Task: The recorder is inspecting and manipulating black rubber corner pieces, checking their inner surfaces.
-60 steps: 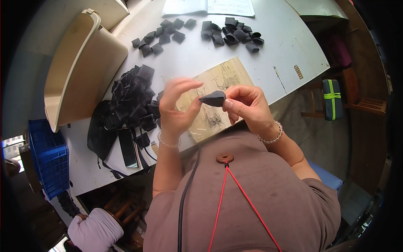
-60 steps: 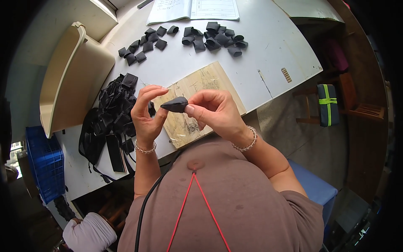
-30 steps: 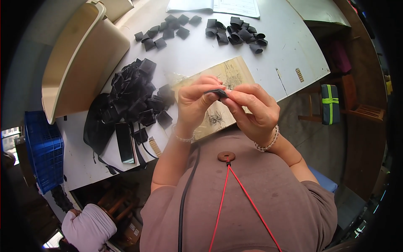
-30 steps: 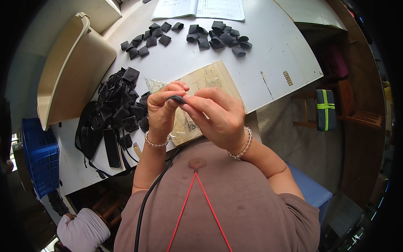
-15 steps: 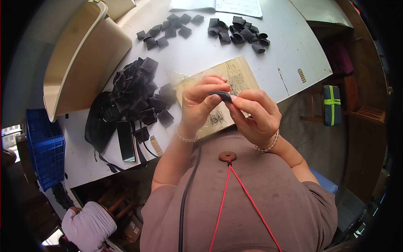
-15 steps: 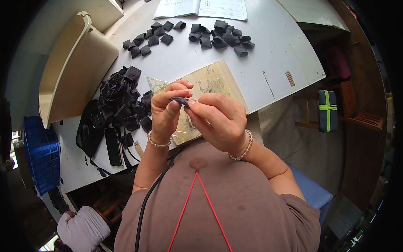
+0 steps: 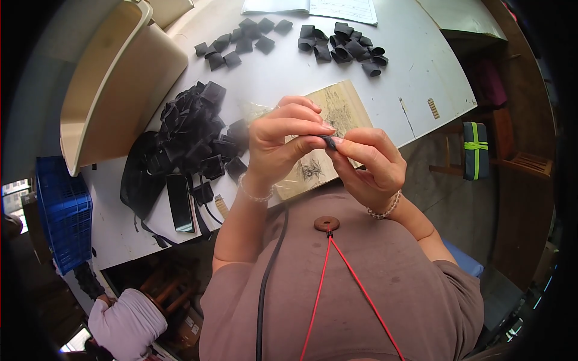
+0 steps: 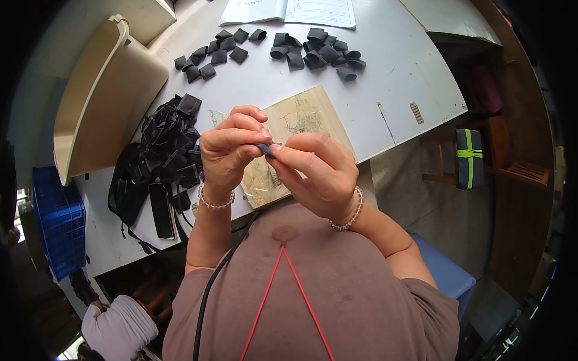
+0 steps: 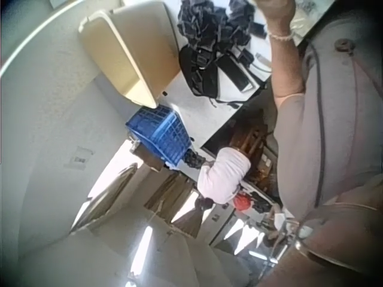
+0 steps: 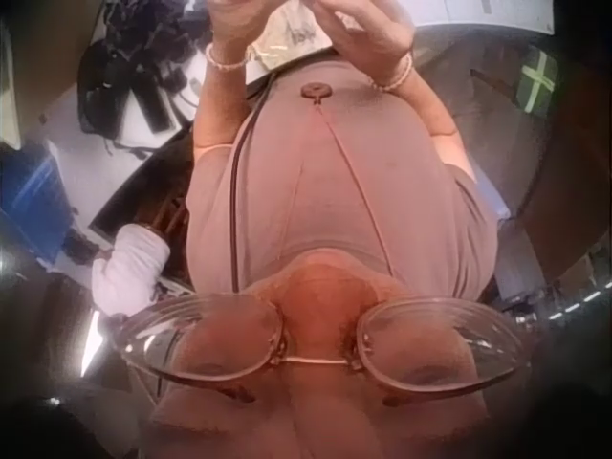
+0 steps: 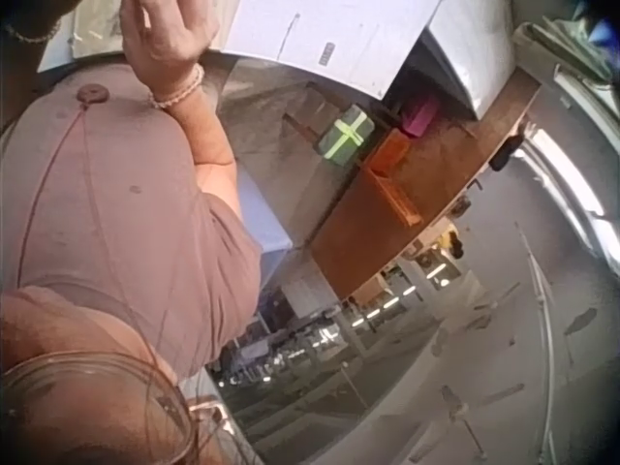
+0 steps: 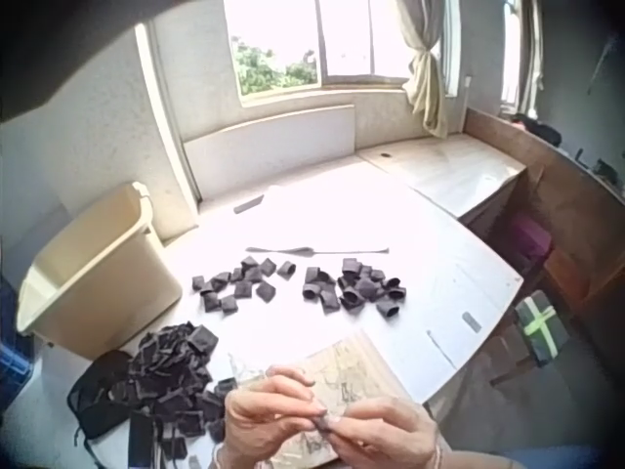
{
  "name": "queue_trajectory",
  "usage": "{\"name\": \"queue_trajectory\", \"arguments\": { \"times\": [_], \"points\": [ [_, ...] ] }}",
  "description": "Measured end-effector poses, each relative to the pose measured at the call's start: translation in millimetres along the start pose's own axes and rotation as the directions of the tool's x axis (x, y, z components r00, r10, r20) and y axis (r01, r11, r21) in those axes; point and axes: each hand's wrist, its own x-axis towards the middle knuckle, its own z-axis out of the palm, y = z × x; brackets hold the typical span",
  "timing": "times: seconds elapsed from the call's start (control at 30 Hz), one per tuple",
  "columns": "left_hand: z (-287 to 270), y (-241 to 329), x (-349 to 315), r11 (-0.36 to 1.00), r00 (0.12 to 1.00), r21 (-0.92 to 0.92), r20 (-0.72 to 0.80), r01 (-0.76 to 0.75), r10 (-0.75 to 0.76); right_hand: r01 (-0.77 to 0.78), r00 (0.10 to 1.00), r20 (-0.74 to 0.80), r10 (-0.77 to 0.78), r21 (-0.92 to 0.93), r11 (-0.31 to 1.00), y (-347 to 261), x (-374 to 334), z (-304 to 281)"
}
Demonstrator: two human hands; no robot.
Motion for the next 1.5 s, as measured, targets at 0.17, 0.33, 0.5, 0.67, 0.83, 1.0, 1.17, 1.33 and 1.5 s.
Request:
{"name": "queue_trajectory", "arguments": {
  "times": [0.17, 0.33, 0.5, 0.67, 0.83, 1.0, 1.17, 1.33, 1.5],
  "points": [
    [-5.0, -2.9, 0.6, 0.997, 0.998, 0.058, -0.019, -0.055, 0.056, 0.014, 1.000, 0.011, -0.014, -0.028, 1.000, 0.8, 3.6, 2.8],
    [-5.4, -7.4, -4.7, 1.000, 0.999, -0.003, -0.046, -0.023, 0.023, 0.012, 1.000, 0.012, -0.011, -0.038, 0.999, 1.2, 5.3, 5.3],
    [-5.5, -15.1, -7.5, 0.996, 0.998, -0.086, -0.064, -0.007, 0.001, 0.017, 1.000, 0.020, -0.016, -0.060, 0.998, -1.0, 9.4, 6.8],
    [-2.3, -23.2, -10.7, 0.971, 0.995, -0.238, -0.095, 0.014, -0.037, 0.010, 1.000, -0.007, -0.010, -0.054, 0.998, -3.4, 16.6, 7.8],
    [0.0, -19.3, -10.4, 0.977, 0.993, -0.212, -0.109, 0.013, -0.037, 0.026, 1.000, 0.017, -0.025, -0.072, 0.997, -1.4, 16.9, 6.0],
    [2.4, -1.3, -4.1, 0.994, 0.988, -0.101, -0.139, 0.049, -0.063, 0.009, 0.998, 0.058, -0.005, -0.074, 0.997, 2.0, 14.1, 0.5],
    [-3.4, -0.2, -2.1, 0.997, 0.997, 0.040, -0.019, -0.071, 0.072, 0.012, 0.998, 0.067, -0.008, -0.065, 0.998, 1.0, 14.4, -2.4],
    [-2.3, -3.0, -3.9, 0.997, 0.993, -0.001, -0.082, -0.079, 0.079, 0.004, 0.997, 0.076, 0.001, -0.069, 0.998, -4.7, 17.6, -1.4],
    [1.9, -11.7, -9.5, 0.989, 0.989, -0.129, -0.139, -0.074, 0.056, 0.044, 0.995, 0.096, -0.034, -0.109, 0.993, -7.3, 19.8, -0.3]
  ]
}}
